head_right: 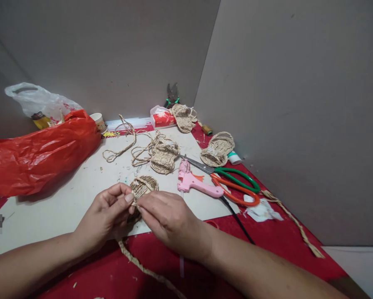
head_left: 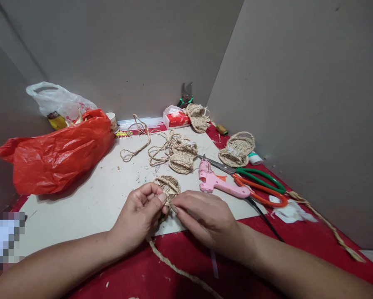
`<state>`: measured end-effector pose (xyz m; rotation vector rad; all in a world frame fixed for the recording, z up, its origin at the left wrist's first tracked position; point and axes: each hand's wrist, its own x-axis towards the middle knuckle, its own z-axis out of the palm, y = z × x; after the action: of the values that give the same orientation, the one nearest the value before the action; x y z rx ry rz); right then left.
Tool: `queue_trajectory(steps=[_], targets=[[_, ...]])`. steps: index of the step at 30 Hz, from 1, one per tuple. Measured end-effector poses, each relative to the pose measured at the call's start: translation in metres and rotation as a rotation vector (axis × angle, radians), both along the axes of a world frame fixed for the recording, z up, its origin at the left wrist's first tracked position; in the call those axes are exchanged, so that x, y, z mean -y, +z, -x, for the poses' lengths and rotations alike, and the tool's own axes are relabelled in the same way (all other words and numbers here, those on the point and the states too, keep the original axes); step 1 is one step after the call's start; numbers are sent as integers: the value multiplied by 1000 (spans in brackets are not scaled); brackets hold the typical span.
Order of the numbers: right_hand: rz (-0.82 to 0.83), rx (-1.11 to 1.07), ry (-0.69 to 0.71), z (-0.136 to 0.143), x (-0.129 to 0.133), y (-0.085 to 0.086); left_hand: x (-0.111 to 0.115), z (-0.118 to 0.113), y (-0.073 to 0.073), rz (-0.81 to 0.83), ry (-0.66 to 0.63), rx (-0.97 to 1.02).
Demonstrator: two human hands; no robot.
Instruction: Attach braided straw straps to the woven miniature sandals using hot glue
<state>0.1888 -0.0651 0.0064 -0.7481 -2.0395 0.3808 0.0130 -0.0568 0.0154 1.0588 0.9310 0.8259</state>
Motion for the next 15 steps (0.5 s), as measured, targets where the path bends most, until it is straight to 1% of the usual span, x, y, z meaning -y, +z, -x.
queue_trajectory(steps=[1, 2, 3, 5, 7, 9, 11, 13, 15], targets=[[-42, 13, 1, 0, 0, 0, -1, 0, 1, 23, -22, 10], [-38, 4, -5, 0, 0, 0, -1, 0, 2, 22, -44, 12], [6, -24, -16, 0, 0, -1, -1, 0, 3, 5, -59, 12], [183, -120, -43, 2, 1, -1, -2, 2, 4, -31, -61, 23], [437, -236, -44, 5, 2, -1, -1, 3, 4, -57, -38, 36], [697, -346, -2, 7, 3, -1, -1, 3, 3, -89, -16, 43], [905, -419, 58, 8, 3, -1, -1, 2, 2, -116, -10, 44], [1030, -458, 93, 8, 2, 0, -1, 2, 1, -138, -16, 44], [1101, -494, 108, 8, 1, 1, 0, 2, 0, -162, -31, 24]])
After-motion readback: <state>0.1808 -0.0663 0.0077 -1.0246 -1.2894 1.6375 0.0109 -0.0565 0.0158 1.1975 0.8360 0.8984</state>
